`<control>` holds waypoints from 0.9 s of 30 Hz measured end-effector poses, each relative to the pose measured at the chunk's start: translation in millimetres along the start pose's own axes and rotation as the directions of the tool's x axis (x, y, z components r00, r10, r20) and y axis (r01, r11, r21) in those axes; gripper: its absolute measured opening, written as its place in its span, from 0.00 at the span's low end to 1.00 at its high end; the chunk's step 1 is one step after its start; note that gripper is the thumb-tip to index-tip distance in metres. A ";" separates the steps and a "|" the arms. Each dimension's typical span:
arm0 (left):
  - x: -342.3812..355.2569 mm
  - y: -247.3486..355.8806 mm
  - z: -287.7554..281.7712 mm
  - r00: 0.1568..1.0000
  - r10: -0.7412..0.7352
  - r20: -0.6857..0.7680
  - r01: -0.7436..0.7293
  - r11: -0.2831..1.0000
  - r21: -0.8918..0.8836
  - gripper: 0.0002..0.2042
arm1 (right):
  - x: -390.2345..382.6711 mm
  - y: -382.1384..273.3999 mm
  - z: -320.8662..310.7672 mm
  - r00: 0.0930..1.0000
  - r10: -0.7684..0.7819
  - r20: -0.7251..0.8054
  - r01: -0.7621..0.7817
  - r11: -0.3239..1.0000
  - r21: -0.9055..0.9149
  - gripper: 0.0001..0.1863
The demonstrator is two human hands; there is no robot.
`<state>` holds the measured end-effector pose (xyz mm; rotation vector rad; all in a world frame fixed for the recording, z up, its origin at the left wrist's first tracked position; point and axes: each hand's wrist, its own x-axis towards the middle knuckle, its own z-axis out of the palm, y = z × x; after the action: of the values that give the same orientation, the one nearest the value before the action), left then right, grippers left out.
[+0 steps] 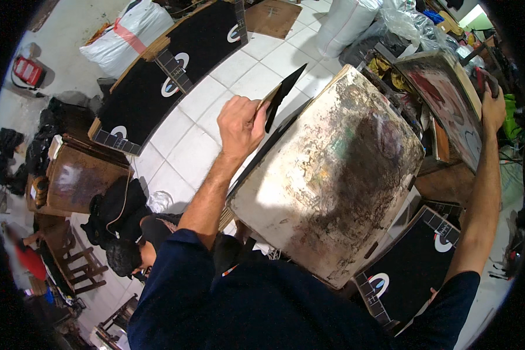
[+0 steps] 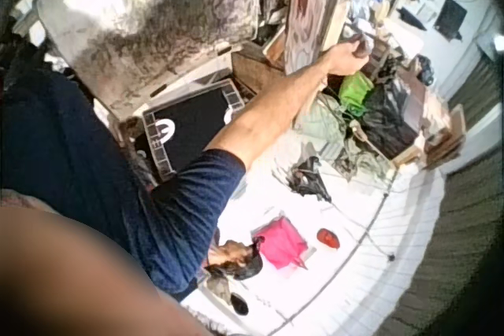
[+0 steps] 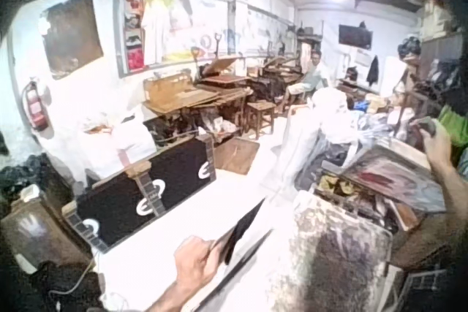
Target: The person performs screen printing on black t-shirts. They position a screen frame over the shirt, apply red ink, and use a squeegee to pull the ink across the screen to transfer the design. The person repeats this process on multiple shirts.
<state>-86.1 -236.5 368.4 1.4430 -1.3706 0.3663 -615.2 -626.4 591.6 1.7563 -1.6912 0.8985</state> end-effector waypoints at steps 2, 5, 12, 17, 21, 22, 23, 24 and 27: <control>10.9 35.4 -22.5 0.998 0.057 -0.002 -0.057 0.998 -0.013 0.03 | -1.1 -9.0 -3.1 0.993 0.051 0.105 -0.062 0.993 0.103 0.27; 0.6 95.0 -40.1 0.943 0.333 -0.014 -0.333 0.941 -0.063 0.09 | -2.9 -23.5 -4.9 0.992 0.077 0.101 -0.086 0.993 0.083 0.27; -122.5 278.8 -24.2 0.719 0.490 0.492 -0.230 0.837 -0.497 0.28 | -5.7 -39.7 -11.3 0.971 0.093 0.220 -0.110 0.992 0.067 0.31; -184.5 273.5 19.5 0.613 0.455 0.646 0.061 0.789 -0.612 0.32 | -17.2 -49.4 -18.3 0.984 0.078 0.162 -0.098 0.989 0.115 0.31; -206.9 114.3 4.2 0.746 -0.294 0.597 0.408 0.911 -0.061 0.25 | -31.2 -51.4 -21.6 0.971 0.114 0.209 -0.143 0.982 0.124 0.27; -210.8 64.0 -8.7 0.900 -0.266 0.345 0.227 0.962 0.149 0.24 | -33.8 -51.0 -22.7 0.970 0.129 0.208 -0.159 0.978 0.134 0.26; -218.2 19.6 -25.5 0.928 -0.328 0.178 0.250 0.900 0.358 0.26 | -34.7 -51.2 -23.5 0.973 0.112 0.200 -0.141 0.980 0.139 0.26; -225.2 -22.2 -40.3 0.864 -0.500 0.062 0.378 0.725 0.577 0.29 | -35.4 -51.6 -25.1 0.973 0.114 0.200 -0.142 0.981 0.133 0.27; -253.9 -96.7 -85.2 0.282 -0.959 0.035 0.766 0.247 0.594 0.34 | -36.8 -55.0 -31.8 0.968 0.142 0.207 -0.166 0.981 0.101 0.28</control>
<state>-41.6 -53.4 155.0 2.5958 -0.4585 -0.4547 -563.2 -574.7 587.2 1.8647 -1.9625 0.9322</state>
